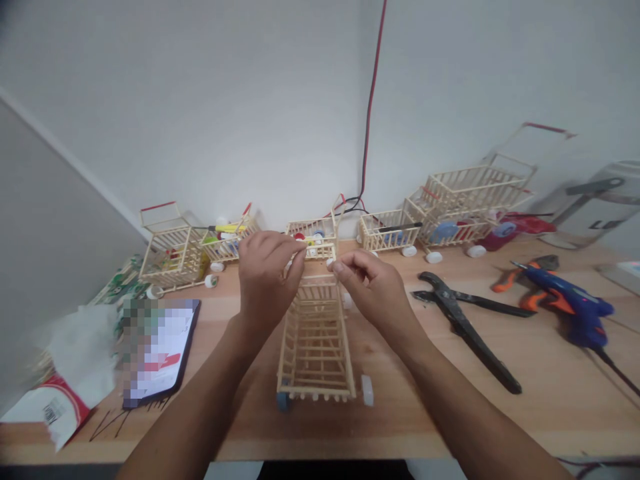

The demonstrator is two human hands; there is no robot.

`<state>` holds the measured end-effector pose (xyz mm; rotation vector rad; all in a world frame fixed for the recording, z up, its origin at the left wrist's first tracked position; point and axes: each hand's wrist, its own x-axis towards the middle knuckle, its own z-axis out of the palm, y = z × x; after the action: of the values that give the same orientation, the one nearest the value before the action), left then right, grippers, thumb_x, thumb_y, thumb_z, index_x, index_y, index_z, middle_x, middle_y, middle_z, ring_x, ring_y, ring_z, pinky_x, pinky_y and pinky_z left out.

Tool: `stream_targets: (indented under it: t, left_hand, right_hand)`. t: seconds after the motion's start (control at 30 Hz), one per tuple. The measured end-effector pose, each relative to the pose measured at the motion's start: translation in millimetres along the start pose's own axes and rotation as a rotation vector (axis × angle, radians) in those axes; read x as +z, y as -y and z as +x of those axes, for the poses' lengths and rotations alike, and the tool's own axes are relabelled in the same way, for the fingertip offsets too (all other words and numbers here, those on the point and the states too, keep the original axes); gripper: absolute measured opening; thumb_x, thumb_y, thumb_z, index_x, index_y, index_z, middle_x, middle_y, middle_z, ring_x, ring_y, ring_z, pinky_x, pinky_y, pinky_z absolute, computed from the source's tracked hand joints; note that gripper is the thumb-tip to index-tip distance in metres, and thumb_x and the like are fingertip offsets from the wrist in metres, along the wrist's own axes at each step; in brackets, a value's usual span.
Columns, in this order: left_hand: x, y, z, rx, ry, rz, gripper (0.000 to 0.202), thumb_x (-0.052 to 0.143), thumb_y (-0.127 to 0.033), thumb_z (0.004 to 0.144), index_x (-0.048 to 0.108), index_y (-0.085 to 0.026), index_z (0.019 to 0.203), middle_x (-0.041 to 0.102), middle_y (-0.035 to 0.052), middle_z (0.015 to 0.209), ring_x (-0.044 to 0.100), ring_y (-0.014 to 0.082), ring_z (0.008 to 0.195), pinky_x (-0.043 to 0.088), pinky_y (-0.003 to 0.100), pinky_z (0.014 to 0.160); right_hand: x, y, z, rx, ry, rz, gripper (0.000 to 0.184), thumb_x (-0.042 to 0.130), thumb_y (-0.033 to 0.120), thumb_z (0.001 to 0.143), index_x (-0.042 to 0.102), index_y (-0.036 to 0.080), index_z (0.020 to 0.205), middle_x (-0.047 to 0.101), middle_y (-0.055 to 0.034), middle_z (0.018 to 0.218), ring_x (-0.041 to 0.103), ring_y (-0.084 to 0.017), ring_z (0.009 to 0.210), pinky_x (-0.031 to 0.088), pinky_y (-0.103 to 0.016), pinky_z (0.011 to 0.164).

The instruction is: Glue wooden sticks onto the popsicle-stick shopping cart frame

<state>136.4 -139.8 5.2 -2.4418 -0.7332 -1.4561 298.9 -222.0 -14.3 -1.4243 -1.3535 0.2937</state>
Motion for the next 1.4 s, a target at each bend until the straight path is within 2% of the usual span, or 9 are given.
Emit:
stream_targets:
  t: [0.3, 1.4]
  left_hand:
    - [-0.1, -0.2, -0.1, 0.002, -0.002, -0.002, 0.009, 0.058, -0.019, 0.092, 0.065, -0.022, 0.088, 0.073, 0.0027, 0.089, 0.062, 0.0217, 0.091, 0.039, 0.042, 0.092]
    - [0.8, -0.3, 0.0, 0.016, -0.031, 0.011, 0.007, 0.061, -0.018, 0.091, 0.066, -0.020, 0.088, 0.073, 0.0020, 0.088, 0.062, 0.0212, 0.090, 0.039, 0.041, 0.090]
  right_hand:
    - [-0.3, -0.4, 0.3, 0.009, 0.005, 0.007, 0.018, 0.059, 0.037, 0.088, 0.066, 0.025, 0.078, 0.063, -0.0015, 0.074, 0.056, -0.018, 0.074, 0.039, -0.032, 0.066]
    - [-0.1, -1.1, -1.3, 0.005, 0.008, 0.000, 0.020, 0.058, 0.038, 0.089, 0.067, 0.024, 0.080, 0.065, -0.0020, 0.077, 0.057, -0.018, 0.076, 0.040, -0.032, 0.067]
